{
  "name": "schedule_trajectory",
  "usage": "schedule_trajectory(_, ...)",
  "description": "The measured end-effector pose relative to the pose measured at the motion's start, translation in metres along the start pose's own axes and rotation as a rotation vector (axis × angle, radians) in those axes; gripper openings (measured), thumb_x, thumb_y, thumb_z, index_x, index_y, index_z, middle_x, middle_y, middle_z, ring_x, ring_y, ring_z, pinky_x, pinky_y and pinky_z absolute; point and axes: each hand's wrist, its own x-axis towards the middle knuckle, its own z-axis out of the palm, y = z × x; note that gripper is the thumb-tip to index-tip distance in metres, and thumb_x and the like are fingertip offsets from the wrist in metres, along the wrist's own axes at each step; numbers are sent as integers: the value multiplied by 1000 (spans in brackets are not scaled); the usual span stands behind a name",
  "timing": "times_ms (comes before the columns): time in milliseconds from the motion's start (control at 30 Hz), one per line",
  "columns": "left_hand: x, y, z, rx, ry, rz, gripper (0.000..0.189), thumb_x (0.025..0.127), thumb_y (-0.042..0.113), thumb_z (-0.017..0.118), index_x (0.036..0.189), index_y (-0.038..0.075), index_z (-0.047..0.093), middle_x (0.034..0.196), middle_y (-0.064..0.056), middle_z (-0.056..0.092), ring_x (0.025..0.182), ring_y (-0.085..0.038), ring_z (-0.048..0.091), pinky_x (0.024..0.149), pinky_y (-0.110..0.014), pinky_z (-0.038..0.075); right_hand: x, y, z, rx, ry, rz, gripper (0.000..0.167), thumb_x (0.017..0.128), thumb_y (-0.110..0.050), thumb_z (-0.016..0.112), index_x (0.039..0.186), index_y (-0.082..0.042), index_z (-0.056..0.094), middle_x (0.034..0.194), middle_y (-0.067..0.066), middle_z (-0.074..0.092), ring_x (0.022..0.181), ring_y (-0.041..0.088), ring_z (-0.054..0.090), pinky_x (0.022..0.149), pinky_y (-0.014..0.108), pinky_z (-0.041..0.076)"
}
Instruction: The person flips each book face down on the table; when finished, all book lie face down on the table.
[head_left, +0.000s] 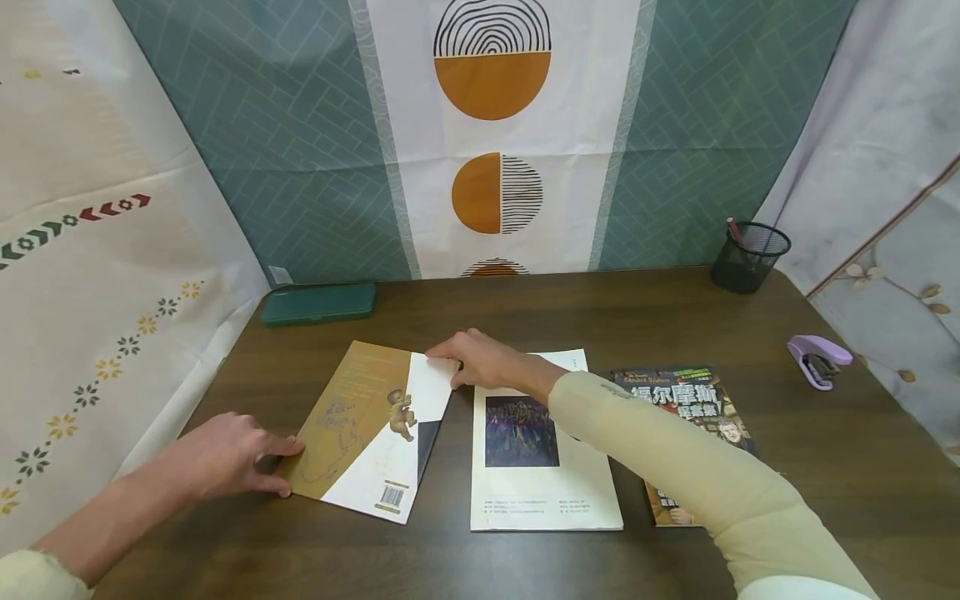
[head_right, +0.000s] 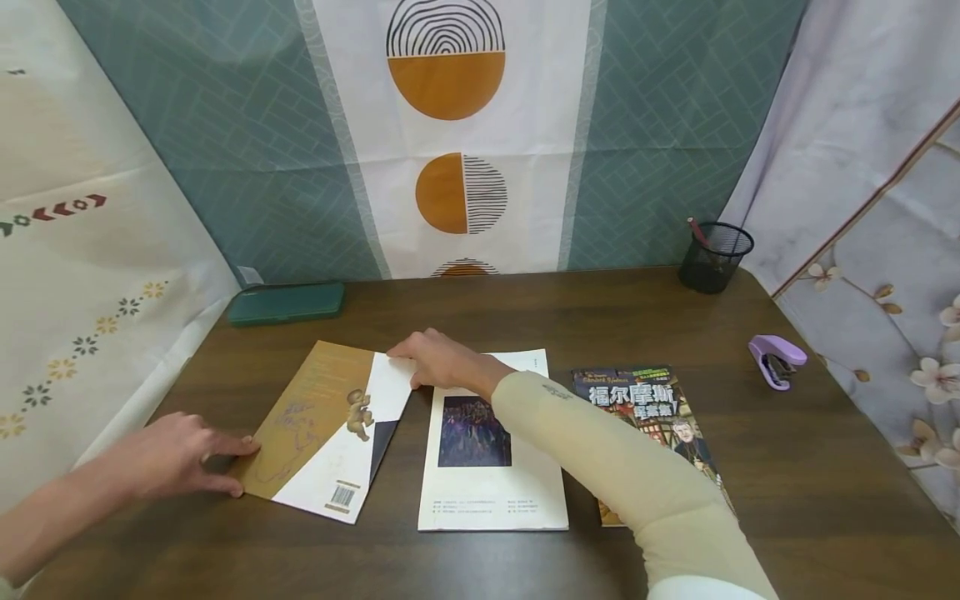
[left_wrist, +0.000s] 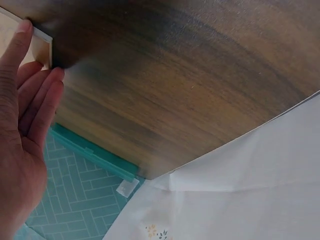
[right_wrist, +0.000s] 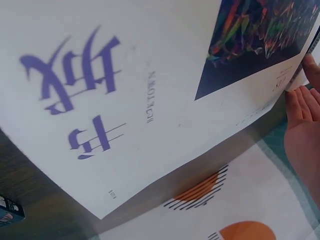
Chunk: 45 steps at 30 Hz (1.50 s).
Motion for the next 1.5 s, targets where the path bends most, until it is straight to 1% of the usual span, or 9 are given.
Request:
schedule_trajectory(167,-3,4,1,-2,26,13,47,75,54,92,104,18,85,84,5,80,62,3,61,53,-32,53,3,0,0,2,16,-5,60,91,0,82,148,-3,62,142,10,68,111,20,69,100,34,56)
schedule_trajectory(500,-8,7,6,-17,90,79,45,75,54,92,104,20,85,81,9,78,63,6,59,51,-26,49,7,1,0,21,50,23,52,94,-2,80,144,-3,66,140,10,69,117,21,70,101,33,56)
schedule_trajectory(833,-20,10,14,7,191,129,48,75,56,92,104,19,85,85,10,79,71,3,69,54,-25,51,9,-3,2,41,42,59,52,95,-3,79,145,-5,65,142,9,68,119,22,69,104,34,55)
schedule_trajectory(1067,-24,14,16,13,231,119,47,74,56,92,103,20,85,85,12,79,70,5,68,55,-24,51,6,-4,4,54,51,54,52,95,-2,79,144,-5,66,141,9,69,118,22,70,103,33,55)
schedule_trajectory(1200,-27,14,17,-14,241,82,48,74,59,91,103,21,85,90,12,80,75,4,70,59,-21,53,5,-4,6,11,56,50,53,96,-5,79,147,-6,64,144,8,67,121,21,68,105,32,54)
schedule_trajectory(1300,-28,16,16,-29,252,19,45,76,56,91,104,22,85,95,15,79,78,4,71,63,-20,54,3,-5,7,-28,57,58,57,97,-11,79,151,-7,60,148,8,63,109,21,67,98,30,54)
schedule_trajectory(1400,-26,18,14,-24,269,-90,33,81,47,91,103,23,84,93,21,77,76,5,70,64,-21,55,-1,-6,6,-58,53,76,62,99,-18,79,155,-8,55,152,9,60,104,21,64,95,33,52)
schedule_trajectory(1467,-22,18,11,-36,268,-182,27,84,40,90,105,23,84,91,24,76,76,3,71,65,-24,56,-6,-7,3,-64,46,86,65,99,-22,78,157,-8,52,153,9,59,107,22,65,100,35,52)
schedule_trajectory(1500,-19,17,9,-50,261,-231,26,86,38,88,107,23,84,91,24,76,77,2,71,66,-26,57,-9,-8,1,-69,41,91,67,99,-24,78,158,-9,51,154,8,58,115,22,66,105,36,51)
